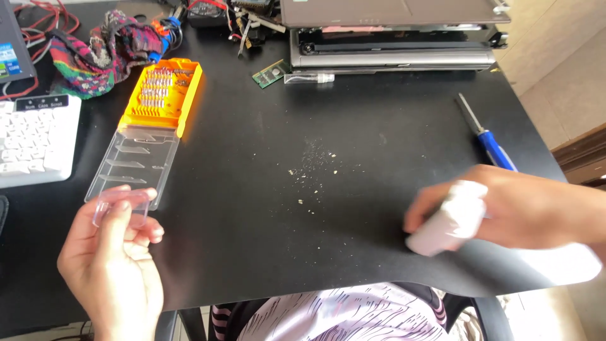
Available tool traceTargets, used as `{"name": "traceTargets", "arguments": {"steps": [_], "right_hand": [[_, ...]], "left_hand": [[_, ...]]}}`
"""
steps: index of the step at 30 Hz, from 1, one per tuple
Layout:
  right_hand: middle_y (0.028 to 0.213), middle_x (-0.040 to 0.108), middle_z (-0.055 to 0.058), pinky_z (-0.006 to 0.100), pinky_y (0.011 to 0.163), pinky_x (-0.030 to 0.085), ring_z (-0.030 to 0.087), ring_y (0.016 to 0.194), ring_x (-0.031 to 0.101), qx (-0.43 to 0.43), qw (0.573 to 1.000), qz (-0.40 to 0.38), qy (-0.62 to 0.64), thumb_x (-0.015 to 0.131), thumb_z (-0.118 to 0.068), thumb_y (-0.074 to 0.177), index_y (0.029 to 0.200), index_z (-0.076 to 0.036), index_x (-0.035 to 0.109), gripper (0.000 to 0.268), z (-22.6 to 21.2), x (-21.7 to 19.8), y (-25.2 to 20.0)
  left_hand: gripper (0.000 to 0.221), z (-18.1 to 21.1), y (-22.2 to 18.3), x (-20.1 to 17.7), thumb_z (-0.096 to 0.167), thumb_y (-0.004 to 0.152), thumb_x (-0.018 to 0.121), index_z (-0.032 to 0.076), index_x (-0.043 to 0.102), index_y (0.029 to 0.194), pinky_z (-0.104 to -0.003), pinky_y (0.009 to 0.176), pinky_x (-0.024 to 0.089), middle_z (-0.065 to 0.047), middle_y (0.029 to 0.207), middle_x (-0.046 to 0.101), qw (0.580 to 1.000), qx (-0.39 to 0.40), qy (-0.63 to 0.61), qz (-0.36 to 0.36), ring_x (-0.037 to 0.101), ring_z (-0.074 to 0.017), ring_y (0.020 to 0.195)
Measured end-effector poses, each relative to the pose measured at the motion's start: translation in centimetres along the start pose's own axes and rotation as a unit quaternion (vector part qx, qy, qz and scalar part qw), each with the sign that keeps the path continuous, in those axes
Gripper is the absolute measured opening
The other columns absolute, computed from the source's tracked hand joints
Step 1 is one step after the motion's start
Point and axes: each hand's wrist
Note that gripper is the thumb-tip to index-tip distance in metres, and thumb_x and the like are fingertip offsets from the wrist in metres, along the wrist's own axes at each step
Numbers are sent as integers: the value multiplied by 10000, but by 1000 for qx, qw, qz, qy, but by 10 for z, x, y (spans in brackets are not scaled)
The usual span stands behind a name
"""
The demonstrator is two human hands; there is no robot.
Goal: Cleaning a computer repair workspace by manually picking up debris and using a handheld vacuum brush to clear the surface around disassembled laptop parts.
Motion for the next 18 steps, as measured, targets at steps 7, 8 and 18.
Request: {"name": "traceTargets", "arguments": {"steps": [7, 8, 18], "right_hand": [[804, 894, -44, 219, 670, 597, 68, 687, 777, -82, 995, 43, -29, 696, -83, 846, 1024, -199, 879, 280, -54, -1, 19], [829, 887, -22, 241, 654, 598, 90, 692, 748, -106, 993, 48, 22, 739, -61, 820, 1000, -120, 905, 252, -48, -6, 19], [969, 1106, -36, 269, 842, 718, 92, 918, 976, -1, 993, 105, -62, 1063, -68, 531, 918, -136, 1047, 393, 110, -77, -13]], "left_hand": [[105, -1, 0, 0, 99, 1045, 612, 63, 679, 1118, -203, 636, 510, -127, 1067, 749, 1000, 5, -3, 0, 632, -102, 645], [105, -2, 1, 0, 113, 1035, 624, 55, 677, 1105, -204, 630, 503, -123, 1063, 744, 1000, 3, 1, 3, 642, -110, 668], [139, -8, 3, -3, 149, 1025, 640, 43, 652, 1114, -166, 619, 488, -149, 1029, 731, 1000, 1, -23, -3, 616, -107, 645]]}}
Point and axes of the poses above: each hand's wrist, its own y-axis towards the middle knuckle, its own x-axis out of the palm, z = x × y
